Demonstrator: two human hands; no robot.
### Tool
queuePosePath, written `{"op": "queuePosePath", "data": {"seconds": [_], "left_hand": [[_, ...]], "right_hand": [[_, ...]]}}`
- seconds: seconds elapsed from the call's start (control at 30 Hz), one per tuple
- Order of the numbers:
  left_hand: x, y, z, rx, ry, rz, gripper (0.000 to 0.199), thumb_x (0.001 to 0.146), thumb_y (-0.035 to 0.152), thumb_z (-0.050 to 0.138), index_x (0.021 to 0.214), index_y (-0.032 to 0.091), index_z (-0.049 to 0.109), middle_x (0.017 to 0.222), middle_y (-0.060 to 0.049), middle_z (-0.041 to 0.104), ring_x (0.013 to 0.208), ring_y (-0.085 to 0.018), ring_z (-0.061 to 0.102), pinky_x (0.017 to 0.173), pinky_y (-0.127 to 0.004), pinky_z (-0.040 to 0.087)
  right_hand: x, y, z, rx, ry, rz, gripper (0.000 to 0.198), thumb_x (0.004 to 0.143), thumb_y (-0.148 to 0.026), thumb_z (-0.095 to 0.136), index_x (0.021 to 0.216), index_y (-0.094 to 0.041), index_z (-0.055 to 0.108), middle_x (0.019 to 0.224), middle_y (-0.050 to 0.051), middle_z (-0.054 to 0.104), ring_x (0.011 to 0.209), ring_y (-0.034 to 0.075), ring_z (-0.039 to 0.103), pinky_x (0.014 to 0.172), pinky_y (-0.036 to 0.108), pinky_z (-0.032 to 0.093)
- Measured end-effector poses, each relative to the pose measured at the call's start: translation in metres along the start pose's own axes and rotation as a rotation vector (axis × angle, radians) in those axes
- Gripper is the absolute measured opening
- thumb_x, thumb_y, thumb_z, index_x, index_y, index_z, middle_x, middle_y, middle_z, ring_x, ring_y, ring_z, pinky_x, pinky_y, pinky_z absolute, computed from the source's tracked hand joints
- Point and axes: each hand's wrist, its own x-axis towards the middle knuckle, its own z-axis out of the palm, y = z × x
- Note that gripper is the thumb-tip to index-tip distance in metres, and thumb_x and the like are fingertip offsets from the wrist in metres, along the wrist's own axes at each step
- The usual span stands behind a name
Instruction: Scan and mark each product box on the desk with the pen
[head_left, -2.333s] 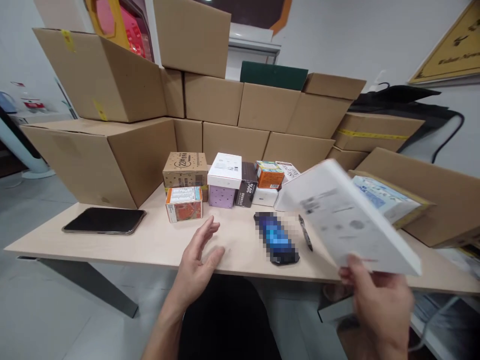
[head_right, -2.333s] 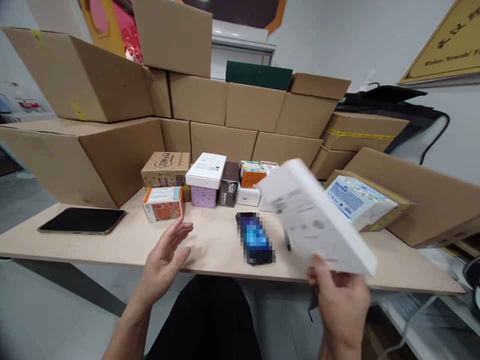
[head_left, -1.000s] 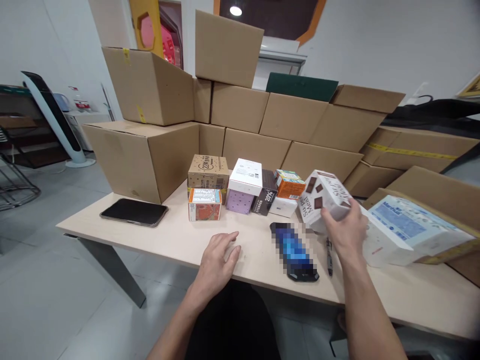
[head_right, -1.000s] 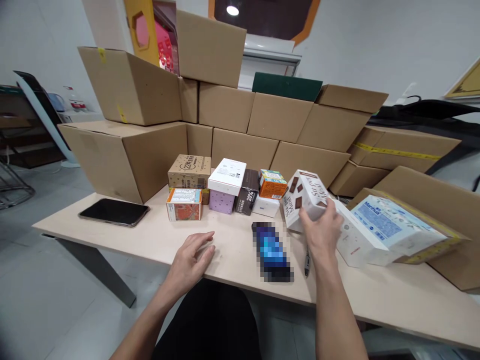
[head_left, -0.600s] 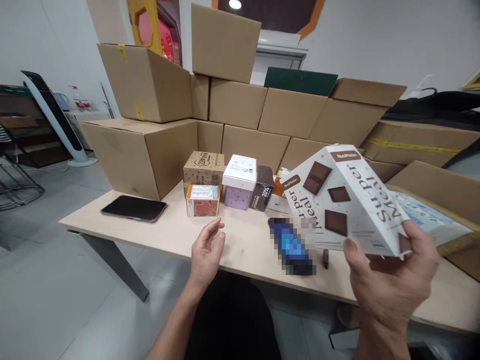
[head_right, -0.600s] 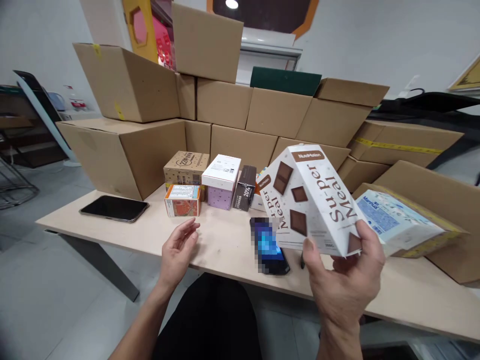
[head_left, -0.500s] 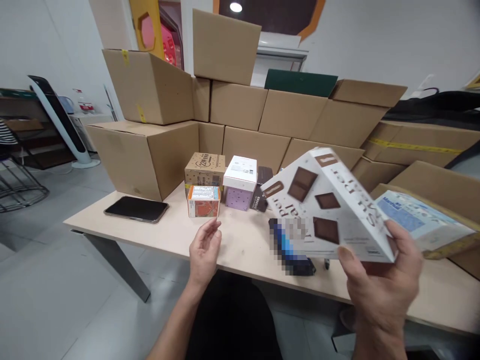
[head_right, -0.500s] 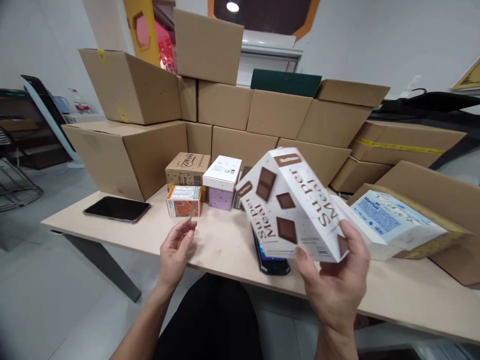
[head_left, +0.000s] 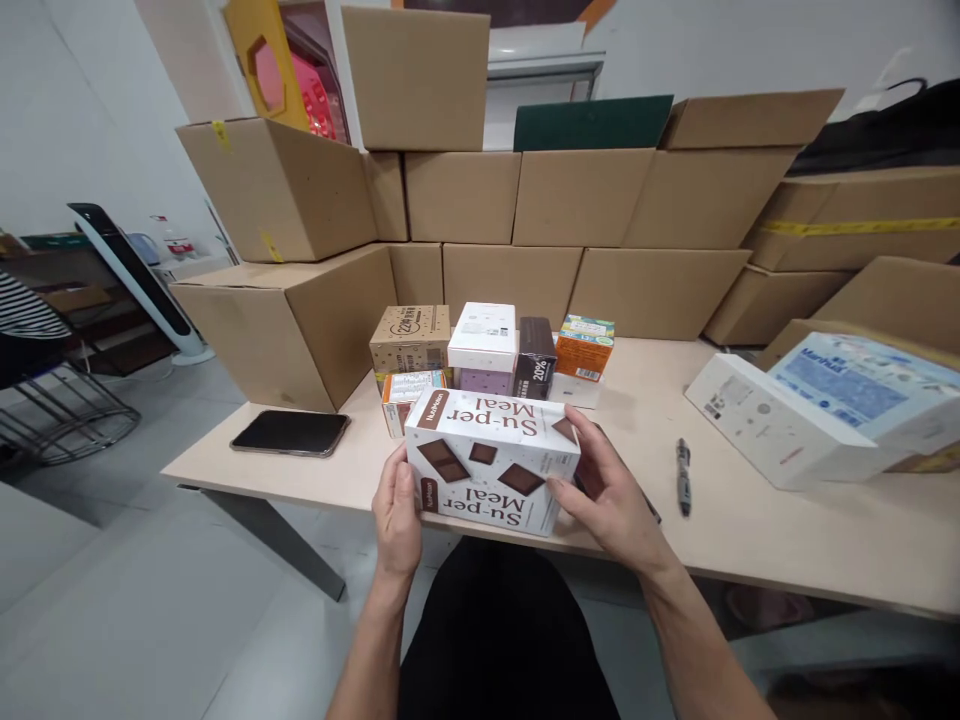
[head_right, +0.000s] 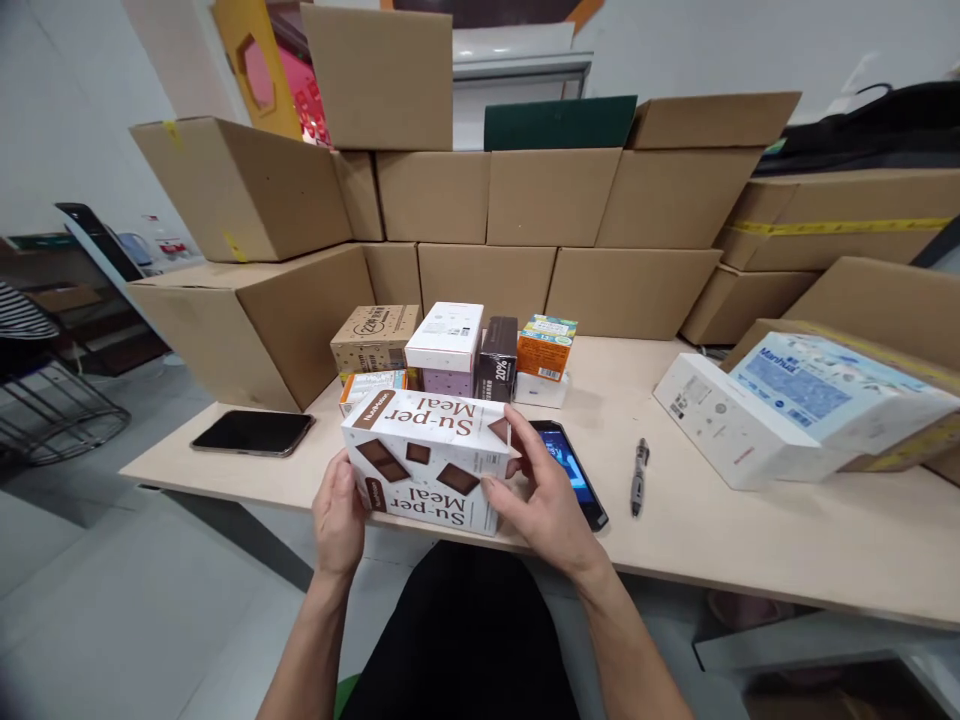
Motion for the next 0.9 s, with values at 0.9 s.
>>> {"op": "queuePosePath", "data": {"seconds": [0.9], "left_hand": [[0.014, 0.020, -0.019, 0.265, -0.316, -0.142, 0.052, 0.100, 0.054, 0.042, 0.138, 0.022, 0.058, 0.141, -0.008, 0.059, 0.134, -0.027, 0.050, 0.115, -0.042, 0.037]], "right_hand": [[-0.040, -0.013, 0.027, -0.228, 0.076, 0.130, 0.059, 0.099, -0.049, 0.045, 0.154, -0.032, 0.032, 0.155, 0.006, 0.045, 0.140, 0.029, 0.045, 0.113, 0.051, 0.041]]}}
